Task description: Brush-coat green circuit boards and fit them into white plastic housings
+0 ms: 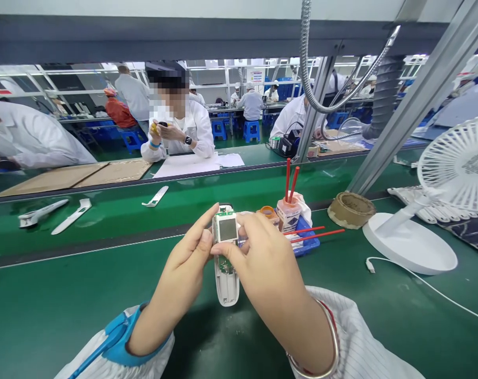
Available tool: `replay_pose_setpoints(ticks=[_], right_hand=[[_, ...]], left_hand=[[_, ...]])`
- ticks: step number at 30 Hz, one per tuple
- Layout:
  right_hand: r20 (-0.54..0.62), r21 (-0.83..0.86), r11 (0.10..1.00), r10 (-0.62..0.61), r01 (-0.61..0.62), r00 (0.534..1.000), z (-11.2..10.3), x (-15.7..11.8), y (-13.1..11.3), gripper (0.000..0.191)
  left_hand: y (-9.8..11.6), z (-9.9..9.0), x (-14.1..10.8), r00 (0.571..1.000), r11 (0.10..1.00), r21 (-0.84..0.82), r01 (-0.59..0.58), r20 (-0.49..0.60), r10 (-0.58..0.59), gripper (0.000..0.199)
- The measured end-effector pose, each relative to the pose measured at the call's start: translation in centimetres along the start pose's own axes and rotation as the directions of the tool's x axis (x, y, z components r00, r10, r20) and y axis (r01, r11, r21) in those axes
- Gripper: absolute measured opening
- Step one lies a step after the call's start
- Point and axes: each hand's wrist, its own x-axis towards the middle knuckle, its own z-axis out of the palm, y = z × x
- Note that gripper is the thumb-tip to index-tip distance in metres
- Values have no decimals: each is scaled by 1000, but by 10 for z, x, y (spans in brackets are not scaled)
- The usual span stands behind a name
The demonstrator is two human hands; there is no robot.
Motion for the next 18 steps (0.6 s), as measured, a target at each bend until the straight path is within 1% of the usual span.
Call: replay_pose_setpoints(ticks=[2, 5, 7, 8, 10, 12, 15, 18], right_hand=[[11, -31, 999, -13, 13, 1000, 0, -1, 0, 18], [31, -47, 998, -39, 41, 999, 1, -4, 0, 16], [25, -48, 997, -52, 53, 998, 2, -5, -1, 17], [17, -50, 997, -55, 56, 998, 2, -6, -1, 18], [7, -59, 997, -48, 48, 999, 2, -6, -2, 20], [16, -60, 998, -26, 27, 1000, 2, -6, -3, 21], [45, -59, 998, 0, 3, 999, 0, -5, -3, 20], [64, -57, 998, 0, 4, 998, -1, -6, -2, 19]], left_hand=[[0, 0, -1, 1000, 1000, -2, 11, -22, -11, 48], [2, -1, -1, 998, 998, 31, 61, -34, -60, 54], [2, 0, -1, 994, 995, 2, 97, -49, -96, 59], [3, 0, 0, 992, 993, -48, 113, -53, -115, 62], [3, 2, 1, 987, 968, -202, 146, -36, -156, 68], [5, 2, 4, 981, 910, -370, 189, 23, -195, 69], [8, 1, 8, 969, 820, -516, 247, 134, -208, 58], [11, -2, 10, 960, 770, -573, 280, 184, -213, 48]])
